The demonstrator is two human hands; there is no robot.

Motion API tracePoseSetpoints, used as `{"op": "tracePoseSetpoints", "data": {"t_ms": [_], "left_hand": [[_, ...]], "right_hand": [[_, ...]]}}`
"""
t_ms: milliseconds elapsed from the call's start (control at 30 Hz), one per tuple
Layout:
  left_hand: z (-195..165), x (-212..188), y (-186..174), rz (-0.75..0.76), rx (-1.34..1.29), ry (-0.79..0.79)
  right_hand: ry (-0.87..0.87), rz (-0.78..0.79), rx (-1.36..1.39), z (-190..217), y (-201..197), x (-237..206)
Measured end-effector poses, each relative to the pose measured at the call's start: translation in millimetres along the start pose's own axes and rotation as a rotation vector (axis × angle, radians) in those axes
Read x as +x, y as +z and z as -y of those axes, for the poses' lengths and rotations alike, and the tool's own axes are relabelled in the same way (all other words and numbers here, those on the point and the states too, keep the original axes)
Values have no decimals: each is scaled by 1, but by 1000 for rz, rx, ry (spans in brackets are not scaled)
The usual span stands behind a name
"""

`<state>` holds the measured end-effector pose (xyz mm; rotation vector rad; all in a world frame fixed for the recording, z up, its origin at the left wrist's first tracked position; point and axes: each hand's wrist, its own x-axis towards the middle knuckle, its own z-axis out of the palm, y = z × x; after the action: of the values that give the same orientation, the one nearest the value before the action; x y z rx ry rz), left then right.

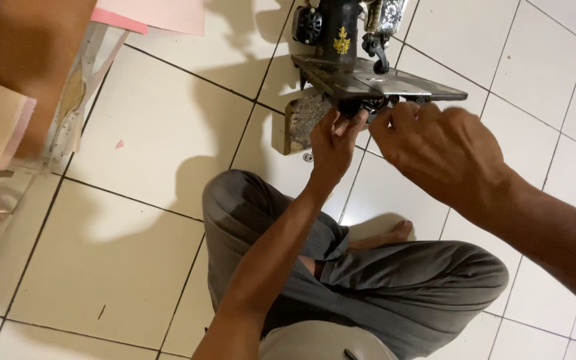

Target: The person uses a screwdriver to remove a screw from the bobbin case area of a sewing machine. They then remove the bobbin case, inspect it, and place the machine on a table. Finally, they reinsert the bobbin case into the machine.

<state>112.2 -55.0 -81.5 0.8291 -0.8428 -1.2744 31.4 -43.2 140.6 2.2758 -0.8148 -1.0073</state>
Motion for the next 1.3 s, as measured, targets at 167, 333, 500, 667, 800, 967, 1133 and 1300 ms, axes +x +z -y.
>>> {"op": "tracePoseSetpoints", "data": {"t_ms": [167, 333, 500, 667, 800, 967, 1133, 1300], "left_hand": [[-1, 3, 2, -95, 109, 0], [5, 4, 2, -78, 12, 2], [13, 4, 2, -131, 102, 17], [3, 12, -4, -21, 172, 20], [-6, 3, -8, 57, 79, -116], [2, -10, 10, 110, -120, -253], [17, -3, 29, 112, -211, -322], [20, -5, 40, 154, -208, -297]], "right_hand": [[19, 351, 234, -3, -13, 14], [146, 415, 414, -6, -24, 23], [213, 380, 589, -7, -22, 36], [349, 96, 760, -12, -13, 17], [484, -58, 958, 0, 10, -36], [586, -281, 989, 33, 55, -78], [594, -375, 869, 40, 86, -89], [607, -351, 855, 25, 101, -95]]}}
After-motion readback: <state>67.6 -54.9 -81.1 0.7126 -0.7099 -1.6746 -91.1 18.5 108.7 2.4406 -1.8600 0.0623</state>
